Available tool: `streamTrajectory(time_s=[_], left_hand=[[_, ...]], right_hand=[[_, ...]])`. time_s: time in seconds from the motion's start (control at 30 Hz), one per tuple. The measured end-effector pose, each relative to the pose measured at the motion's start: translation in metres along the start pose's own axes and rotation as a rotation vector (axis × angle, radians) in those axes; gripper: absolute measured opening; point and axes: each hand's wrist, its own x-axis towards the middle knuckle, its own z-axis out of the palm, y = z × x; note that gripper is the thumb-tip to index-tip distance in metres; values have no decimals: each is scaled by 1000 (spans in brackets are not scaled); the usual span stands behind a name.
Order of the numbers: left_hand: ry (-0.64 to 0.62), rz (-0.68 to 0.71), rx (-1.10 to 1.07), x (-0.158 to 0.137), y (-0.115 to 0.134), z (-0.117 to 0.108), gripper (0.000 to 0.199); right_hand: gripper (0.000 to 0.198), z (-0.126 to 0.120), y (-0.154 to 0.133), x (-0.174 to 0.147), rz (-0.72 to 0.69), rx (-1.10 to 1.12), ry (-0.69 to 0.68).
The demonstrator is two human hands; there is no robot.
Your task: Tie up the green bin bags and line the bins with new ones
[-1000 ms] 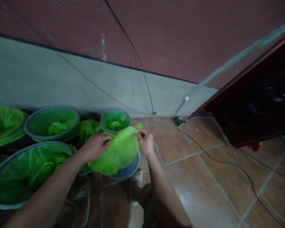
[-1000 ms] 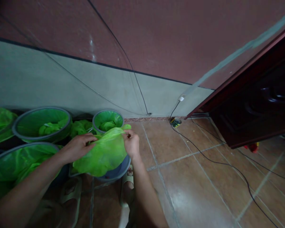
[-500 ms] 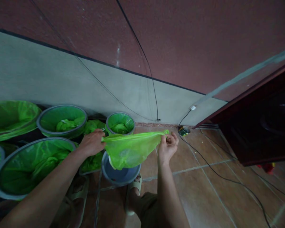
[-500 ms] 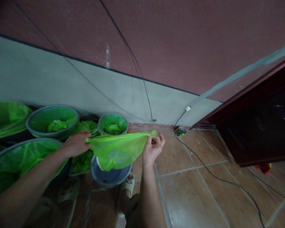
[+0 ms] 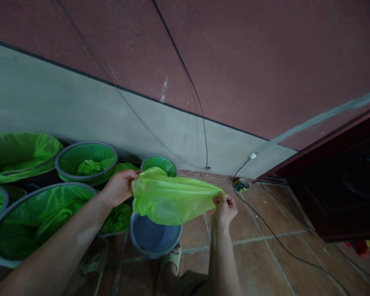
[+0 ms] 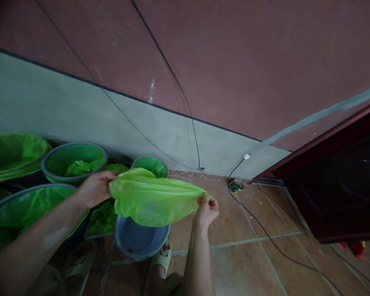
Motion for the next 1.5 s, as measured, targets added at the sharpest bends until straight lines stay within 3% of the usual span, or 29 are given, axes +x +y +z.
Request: streamTrajectory(time_s=[0.1,0.23,0.33,0.47,0.6,0.73,0.8,0.83,0.93,0.97,1.03,1.13,1.27,1.4,1.5], left_hand=[[-81,-177,-131,-2,-3,9,26],[-114,-200,-35,0,-16,10,31],[8,-109,-66,4,-21,9,24],[139,86,-324,6,-12,11,16],[101,187,-401,-1,-3,16,11],[39,235,-258,-6,-7,22,11],[30,262,-124,-7,-13,25,10],[24,275,-38,-8,-17,27,10],[-62,270,240,-11,-30,35,15],[-113,266,313,-12,-34,38,17],[-213,288,407,-13,-43,45,21],[-289,334,485,-13,-54,54,25],[-369,278,658,-14,-66,54,30],[-518,173,1026,-20,-80,37,18],[-520,87,1288,-23,-88,22,23]], right_hand=[[32,0,2,1,19,6,-9],[30,1,0,-3,31,31,-14],[28,1,-1,-4,30,31,-5],[24,-4,6,2,-35,-39,-37],[19,-11,13,13,-78,-223,9],[33,-9,0,0,-390,-619,30],[35,0,-10,-21,-516,-672,-94],[34,6,-14,-34,-519,-642,-220],[33,25,-21,-74,-408,-478,-682],[33,31,-21,-85,-353,-417,-778],[29,38,-19,-99,-245,-305,-900],[19,40,-15,-106,-160,-207,-951],[21,36,-14,-91,-138,-154,-800],[24,25,-19,-52,-218,-108,-387],[23,8,-24,-18,-286,-94,-77]])
